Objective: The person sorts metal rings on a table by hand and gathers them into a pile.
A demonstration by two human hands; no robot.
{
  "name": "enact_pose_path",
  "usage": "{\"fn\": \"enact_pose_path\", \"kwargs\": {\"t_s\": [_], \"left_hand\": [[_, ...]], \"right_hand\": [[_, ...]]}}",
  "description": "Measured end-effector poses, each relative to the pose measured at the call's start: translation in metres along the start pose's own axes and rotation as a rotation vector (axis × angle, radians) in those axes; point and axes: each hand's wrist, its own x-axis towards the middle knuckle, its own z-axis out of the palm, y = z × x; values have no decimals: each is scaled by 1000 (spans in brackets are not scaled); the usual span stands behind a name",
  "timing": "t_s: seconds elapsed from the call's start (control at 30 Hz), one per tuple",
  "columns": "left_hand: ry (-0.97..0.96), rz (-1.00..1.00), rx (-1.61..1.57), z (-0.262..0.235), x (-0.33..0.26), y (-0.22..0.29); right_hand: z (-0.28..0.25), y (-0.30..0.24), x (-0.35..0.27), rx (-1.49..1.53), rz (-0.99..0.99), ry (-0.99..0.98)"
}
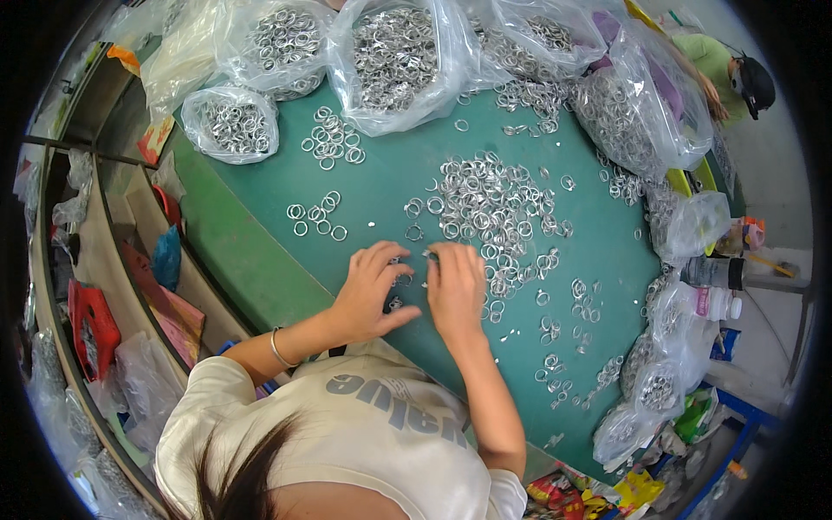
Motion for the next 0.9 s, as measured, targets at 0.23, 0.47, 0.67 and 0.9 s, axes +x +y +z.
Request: {"fn": "enact_pose_path", "kwargs": {"t_s": [0.23, 0.47, 0.67, 0.9], "left_hand": [[-12, 107, 69, 15, -7, -9], [65, -68, 14, 13, -7, -6], [-68, 35, 88, 9, -1, 2], [-114, 179, 71, 18, -1, -3]], "right_hand": [[-16, -10, 8, -36, -2, 73], [-2, -3, 13, 19, -52, -33], [-26, -3, -17, 402, 379, -161], [-13, 19, 54, -234, -127, 23]]}}
